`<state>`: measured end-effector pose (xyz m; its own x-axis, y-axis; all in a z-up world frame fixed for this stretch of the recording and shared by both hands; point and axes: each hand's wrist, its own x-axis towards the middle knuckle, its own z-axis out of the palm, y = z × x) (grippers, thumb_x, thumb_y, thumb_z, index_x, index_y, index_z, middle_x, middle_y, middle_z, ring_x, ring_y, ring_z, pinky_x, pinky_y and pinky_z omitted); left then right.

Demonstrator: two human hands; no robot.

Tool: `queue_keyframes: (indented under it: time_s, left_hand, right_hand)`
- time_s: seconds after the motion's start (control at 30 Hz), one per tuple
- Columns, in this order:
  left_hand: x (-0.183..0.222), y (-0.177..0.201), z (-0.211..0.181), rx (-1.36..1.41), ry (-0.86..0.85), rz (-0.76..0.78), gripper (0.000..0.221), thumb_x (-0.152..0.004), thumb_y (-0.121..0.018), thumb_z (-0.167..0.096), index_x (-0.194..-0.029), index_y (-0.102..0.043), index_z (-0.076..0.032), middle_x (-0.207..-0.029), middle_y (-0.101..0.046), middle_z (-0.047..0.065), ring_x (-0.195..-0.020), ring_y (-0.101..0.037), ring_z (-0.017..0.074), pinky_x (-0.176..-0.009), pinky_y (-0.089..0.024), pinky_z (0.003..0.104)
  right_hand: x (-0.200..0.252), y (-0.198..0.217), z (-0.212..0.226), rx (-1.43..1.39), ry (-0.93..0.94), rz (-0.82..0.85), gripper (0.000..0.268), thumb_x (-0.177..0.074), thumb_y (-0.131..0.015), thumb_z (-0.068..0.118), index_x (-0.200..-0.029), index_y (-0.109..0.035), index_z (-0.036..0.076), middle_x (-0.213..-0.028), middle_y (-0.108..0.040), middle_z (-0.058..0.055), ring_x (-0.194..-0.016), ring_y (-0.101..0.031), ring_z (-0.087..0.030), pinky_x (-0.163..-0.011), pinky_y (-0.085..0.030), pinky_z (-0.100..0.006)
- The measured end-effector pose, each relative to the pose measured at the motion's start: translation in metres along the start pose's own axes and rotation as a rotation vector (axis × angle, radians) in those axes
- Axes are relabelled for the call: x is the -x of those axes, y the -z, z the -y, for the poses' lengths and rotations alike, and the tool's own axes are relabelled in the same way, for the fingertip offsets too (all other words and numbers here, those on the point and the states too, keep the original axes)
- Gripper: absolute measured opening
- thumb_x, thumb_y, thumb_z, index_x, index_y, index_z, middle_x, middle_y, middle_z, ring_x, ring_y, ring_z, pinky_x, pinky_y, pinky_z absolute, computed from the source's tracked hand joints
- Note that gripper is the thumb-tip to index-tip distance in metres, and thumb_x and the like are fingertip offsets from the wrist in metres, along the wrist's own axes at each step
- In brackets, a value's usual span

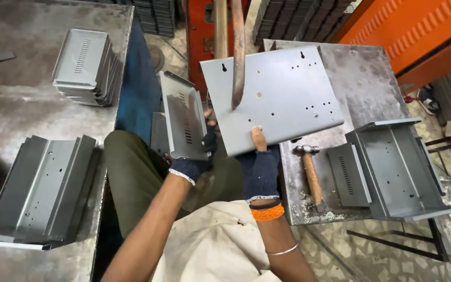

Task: Assembling and spot welding metal enclosures for electronic components.

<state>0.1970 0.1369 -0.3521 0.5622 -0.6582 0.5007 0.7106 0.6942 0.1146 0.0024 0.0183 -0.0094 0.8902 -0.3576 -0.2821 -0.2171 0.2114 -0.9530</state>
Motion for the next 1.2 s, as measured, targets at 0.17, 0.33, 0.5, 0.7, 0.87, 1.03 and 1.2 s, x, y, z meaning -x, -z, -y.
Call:
queue_keyframes:
  time_s: [0.17,0.33,0.5,0.7,0.87,1.03,1.2]
  left_hand:
    - [0.034,0.01,0.041,0.035,-0.029,-0.176,0.096,-0.084,-0.03,-0.085,-0.147,-0.048,-0.015,-0.108,-0.062,0.019,-0.052,-0.046,0.0263,-0.037,-0.033,0.039]
    - [0.005,-0.089,0.049,-0.221,-0.559,-0.643,0.021,-0.097,-0.051,0.005,-0.116,-0.059,-0.001,-0.106,-0.066,0.014,-0.093,-0.066,0.0271,-0.089,-0.057,0.037]
    - [0.014,-0.137,0.049,-0.077,-0.42,-0.554,0.064,-0.103,-0.044,-0.051,-0.139,-0.055,0.001,-0.107,-0.065,0.023,-0.07,-0.053,0.0194,-0.052,-0.042,0.029]
    - [0.057,-0.021,0.069,-0.373,-0.374,-0.866,0.087,-0.098,-0.03,-0.072,-0.117,-0.058,0.008,-0.048,-0.036,0.011,-0.03,-0.033,0.0222,-0.029,-0.024,0.035]
    - [-0.024,-0.138,0.067,-0.447,-0.264,-1.404,0.059,-0.083,-0.071,-0.068,-0.091,-0.066,-0.009,-0.073,-0.07,0.012,-0.055,-0.068,0.0232,-0.042,-0.056,0.032]
    - [-0.071,-0.209,0.058,-0.534,-0.251,-1.465,0.061,-0.082,-0.072,-0.067,-0.092,-0.069,-0.007,-0.079,-0.073,0.01,-0.061,-0.071,0.0207,-0.05,-0.06,0.03]
    - [-0.075,-0.187,0.053,-0.64,-0.224,-1.517,0.074,-0.076,-0.073,-0.071,-0.102,-0.07,-0.002,-0.089,-0.074,0.014,-0.073,-0.072,0.023,-0.06,-0.063,0.032]
  right_hand:
    - [-0.021,0.031,-0.035,0.201,0.191,0.227,0.048,-0.106,-0.023,0.009,-0.146,-0.038,-0.012,-0.157,-0.039,-0.011,-0.139,-0.034,-0.011,-0.122,-0.036,-0.029]
    - [-0.036,0.016,-0.053,-0.604,-0.034,-0.161,0.045,-0.089,-0.064,0.014,-0.13,-0.06,-0.005,-0.123,-0.064,-0.011,-0.106,-0.058,-0.016,-0.098,-0.047,-0.03]
    - [-0.042,0.023,-0.07,-0.147,0.121,0.016,0.063,-0.087,-0.071,-0.001,-0.146,-0.052,0.01,-0.156,-0.048,-0.004,-0.146,-0.042,-0.016,-0.132,-0.023,-0.034]
    - [-0.035,0.016,-0.048,-0.649,-0.04,-0.103,0.047,-0.091,-0.06,0.011,-0.135,-0.055,-0.002,-0.123,-0.061,-0.011,-0.104,-0.058,-0.019,-0.094,-0.048,-0.032]
    - [-0.038,0.021,-0.051,-0.606,-0.038,-0.116,0.041,-0.09,-0.063,0.012,-0.128,-0.058,-0.003,-0.119,-0.063,-0.012,-0.102,-0.059,-0.019,-0.094,-0.048,-0.032]
    - [-0.039,0.024,-0.058,-0.518,-0.055,-0.158,0.04,-0.089,-0.065,0.018,-0.122,-0.061,-0.005,-0.113,-0.064,-0.012,-0.097,-0.06,-0.019,-0.09,-0.05,-0.032]
    - [-0.041,0.026,-0.053,-0.538,0.008,-0.131,0.036,-0.088,-0.069,0.013,-0.119,-0.063,-0.005,-0.112,-0.065,-0.011,-0.099,-0.06,-0.017,-0.092,-0.05,-0.032]
